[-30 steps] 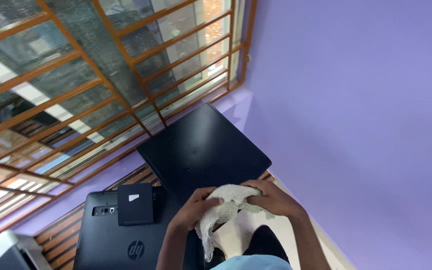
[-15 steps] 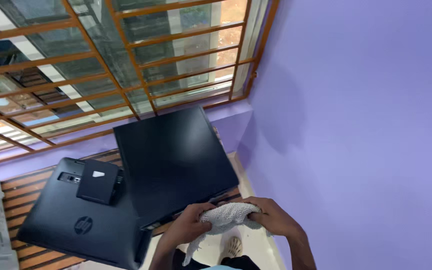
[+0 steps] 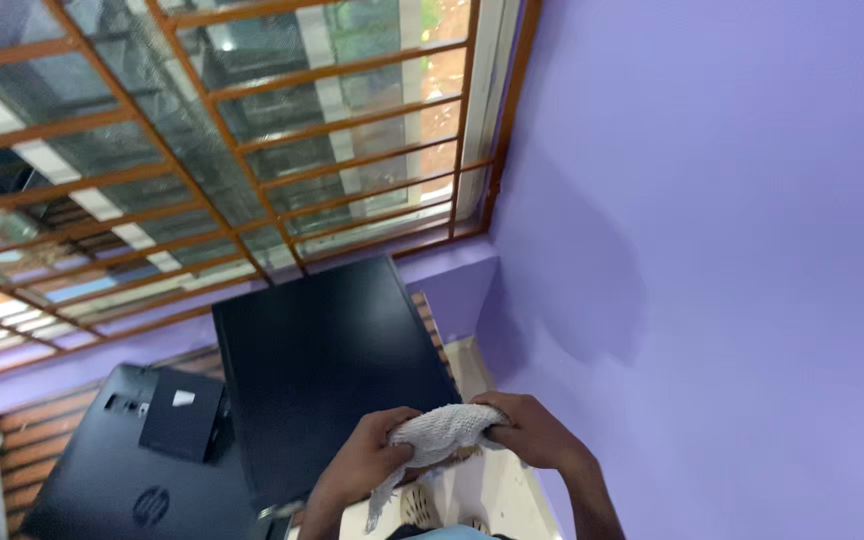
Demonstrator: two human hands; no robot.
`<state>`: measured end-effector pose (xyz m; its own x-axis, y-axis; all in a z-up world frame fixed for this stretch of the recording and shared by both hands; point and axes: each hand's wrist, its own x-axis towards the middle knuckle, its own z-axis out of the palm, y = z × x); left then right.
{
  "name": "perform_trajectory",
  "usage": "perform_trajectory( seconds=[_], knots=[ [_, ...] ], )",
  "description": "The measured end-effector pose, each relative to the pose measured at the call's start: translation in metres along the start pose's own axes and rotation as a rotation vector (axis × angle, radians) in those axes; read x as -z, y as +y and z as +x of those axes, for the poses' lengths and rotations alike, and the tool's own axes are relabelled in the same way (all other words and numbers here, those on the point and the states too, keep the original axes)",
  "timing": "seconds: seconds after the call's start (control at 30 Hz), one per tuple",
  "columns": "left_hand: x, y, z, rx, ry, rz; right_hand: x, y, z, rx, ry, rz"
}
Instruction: The person wipes the horizontal metal bars of a window grill and the window glass with a cloth.
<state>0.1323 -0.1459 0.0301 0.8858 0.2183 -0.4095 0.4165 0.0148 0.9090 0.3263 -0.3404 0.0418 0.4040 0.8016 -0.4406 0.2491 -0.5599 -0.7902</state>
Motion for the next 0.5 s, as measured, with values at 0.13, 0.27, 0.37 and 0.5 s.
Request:
perform_trajectory(
  seconds=[0.13, 0.27, 0.37, 0.5],
  knots=[
    [0.018, 0.016, 0.019, -0.07, 0.026, 0.1, 0.01, -0.017, 0.018, -0.012, 0.028, -0.04],
    [0.031, 0.029, 0.034, -0.049, 0.093, 0.155, 0.022, -0.031, 0.044, -0.071, 0.016, -0.13],
    [0.038, 0.035, 0.047, -0.1, 0.167, 0.177, 0.03, -0.032, 0.069, 0.067, 0.028, -0.089],
    [0.05, 0.044, 0.068, -0.008, 0.244, 0.153, 0.047, -0.032, 0.119, 0.061, -0.07, -0.139]
  ],
)
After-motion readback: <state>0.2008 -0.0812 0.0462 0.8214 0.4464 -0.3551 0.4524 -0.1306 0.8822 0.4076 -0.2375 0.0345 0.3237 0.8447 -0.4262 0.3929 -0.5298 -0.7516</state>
